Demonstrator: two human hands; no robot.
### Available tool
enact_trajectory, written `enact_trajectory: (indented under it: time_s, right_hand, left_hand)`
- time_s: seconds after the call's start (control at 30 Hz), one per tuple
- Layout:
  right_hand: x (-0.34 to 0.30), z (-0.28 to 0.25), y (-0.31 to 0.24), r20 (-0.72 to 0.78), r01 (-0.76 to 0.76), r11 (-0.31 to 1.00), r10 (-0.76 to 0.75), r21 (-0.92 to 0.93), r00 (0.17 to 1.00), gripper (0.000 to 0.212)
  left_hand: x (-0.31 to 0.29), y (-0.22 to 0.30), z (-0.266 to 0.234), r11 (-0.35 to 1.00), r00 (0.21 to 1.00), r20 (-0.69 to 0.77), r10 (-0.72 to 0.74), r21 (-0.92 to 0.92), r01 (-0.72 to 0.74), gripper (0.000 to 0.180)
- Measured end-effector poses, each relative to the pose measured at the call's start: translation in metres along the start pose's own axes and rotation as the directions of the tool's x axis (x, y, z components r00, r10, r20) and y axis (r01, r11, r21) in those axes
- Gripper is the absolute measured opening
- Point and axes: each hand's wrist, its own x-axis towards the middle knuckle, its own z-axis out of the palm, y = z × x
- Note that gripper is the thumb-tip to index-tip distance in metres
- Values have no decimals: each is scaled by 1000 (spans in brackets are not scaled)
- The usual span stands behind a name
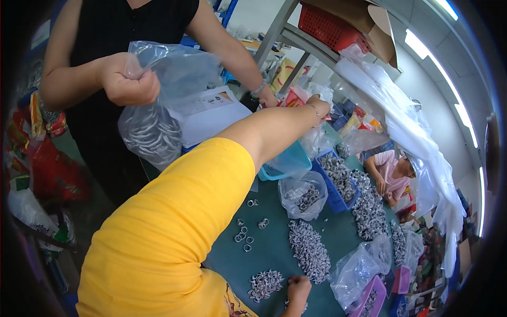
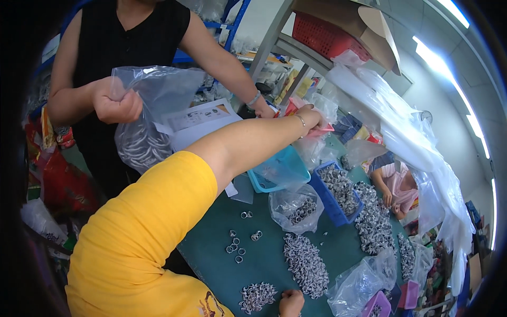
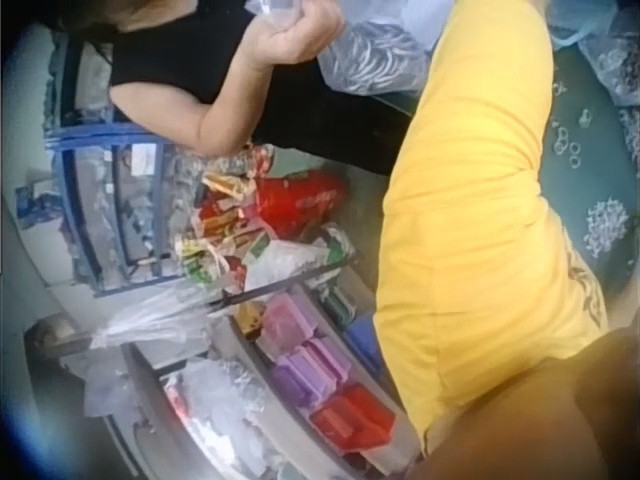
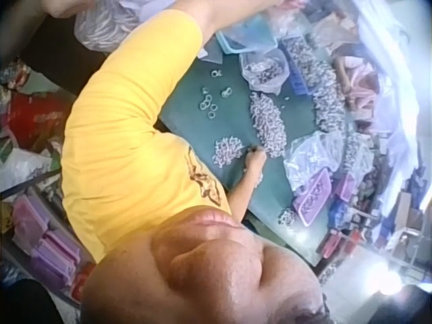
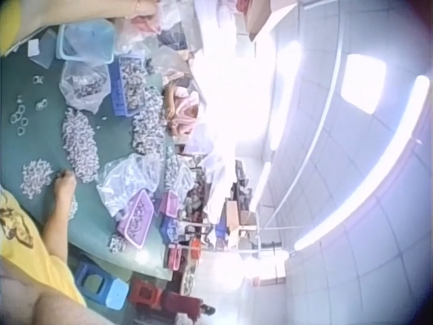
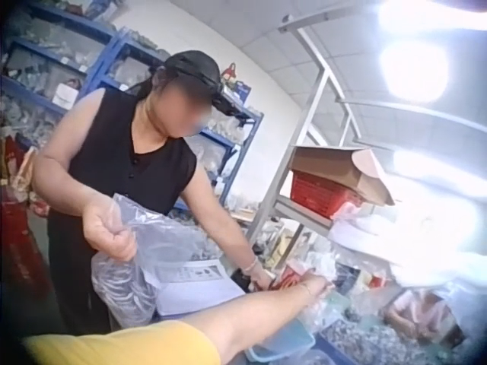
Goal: The person sorts small metal rings on a green table by hand, picking them from a pile and placing them into smaller groups.
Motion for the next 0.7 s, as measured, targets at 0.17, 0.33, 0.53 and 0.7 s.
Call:
enact_trajectory:
  time_s: [0.17, 0.33, 0.53, 0.7]
  right_hand:
    - [1, 1, -3, 13, 12, 1000, -12, 9, 1000, 13]
    - [2, 0, -2, 19, 48, 999, -47, -19, 999, 14]
    - [3, 2, -2, 23, 36, 999, -36, 3, 999, 14]
    - [4, 0, 0, 10, 42, 999, -42, -3, 999, 13]
  left_hand:
    - [5, 6, -8, 997, 1000, -10, -18, 70, 18, 70]
    - [4, 3, -7, 998, 998, 0, -64, 9, 64, 74]
    - [9, 0, -10, 994, 993, 39, -109, 28, 108, 28]
    - [-13, -6, -3, 996, 989, -122, -84, -44, 79, 20]
